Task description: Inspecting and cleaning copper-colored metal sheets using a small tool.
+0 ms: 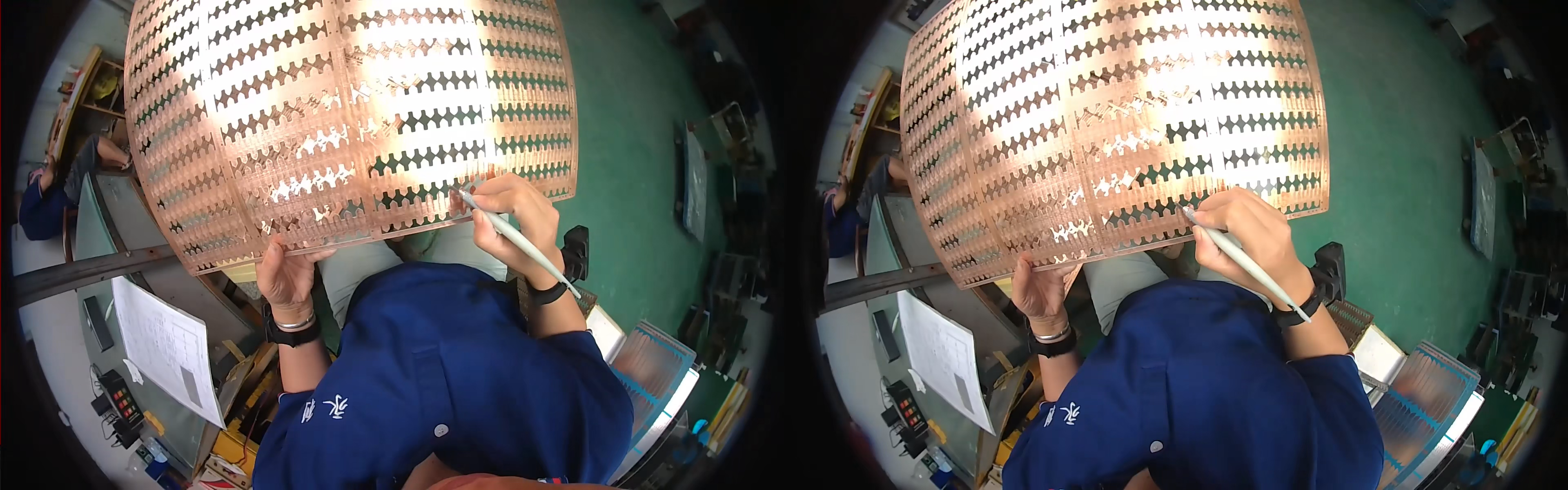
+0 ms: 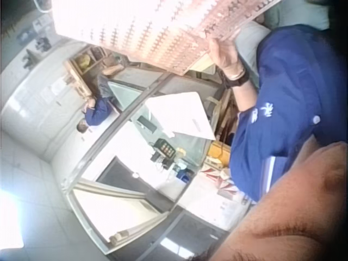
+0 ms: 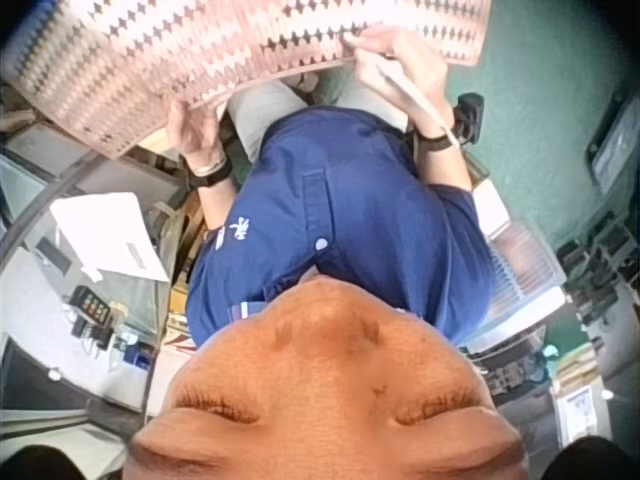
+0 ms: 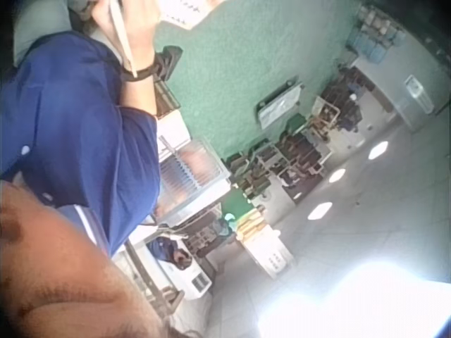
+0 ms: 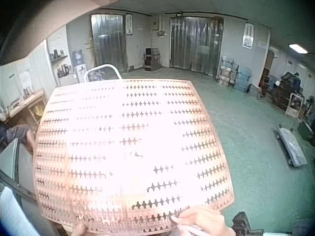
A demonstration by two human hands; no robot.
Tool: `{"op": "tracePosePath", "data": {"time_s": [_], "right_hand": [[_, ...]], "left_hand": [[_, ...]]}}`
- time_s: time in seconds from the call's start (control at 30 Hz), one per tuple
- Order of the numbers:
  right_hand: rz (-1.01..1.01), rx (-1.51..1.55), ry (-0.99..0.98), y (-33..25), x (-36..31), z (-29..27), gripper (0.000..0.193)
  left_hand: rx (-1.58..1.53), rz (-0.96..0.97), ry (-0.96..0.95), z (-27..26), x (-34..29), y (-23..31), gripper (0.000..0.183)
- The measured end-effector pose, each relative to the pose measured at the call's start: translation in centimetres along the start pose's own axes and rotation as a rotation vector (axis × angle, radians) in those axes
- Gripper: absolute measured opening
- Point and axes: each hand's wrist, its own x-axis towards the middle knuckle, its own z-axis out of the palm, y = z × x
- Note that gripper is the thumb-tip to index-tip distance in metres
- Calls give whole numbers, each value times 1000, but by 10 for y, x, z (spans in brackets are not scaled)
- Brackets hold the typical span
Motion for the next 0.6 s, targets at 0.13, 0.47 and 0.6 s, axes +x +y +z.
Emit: {"op": "tracePosePath", "data": {"time_s": [0.13, 0.47, 0.6], "right_hand": [[-27, -2, -9, 1, 1, 1, 20], [144, 204, 33, 1, -7, -5, 15], [203, 399, 165, 2, -8, -15, 9]], "left_hand": [[-9, 3, 13, 1, 0, 1, 33], [13, 2, 29, 4, 4, -1, 32], [22, 16, 21, -7, 2, 1, 31]]}}
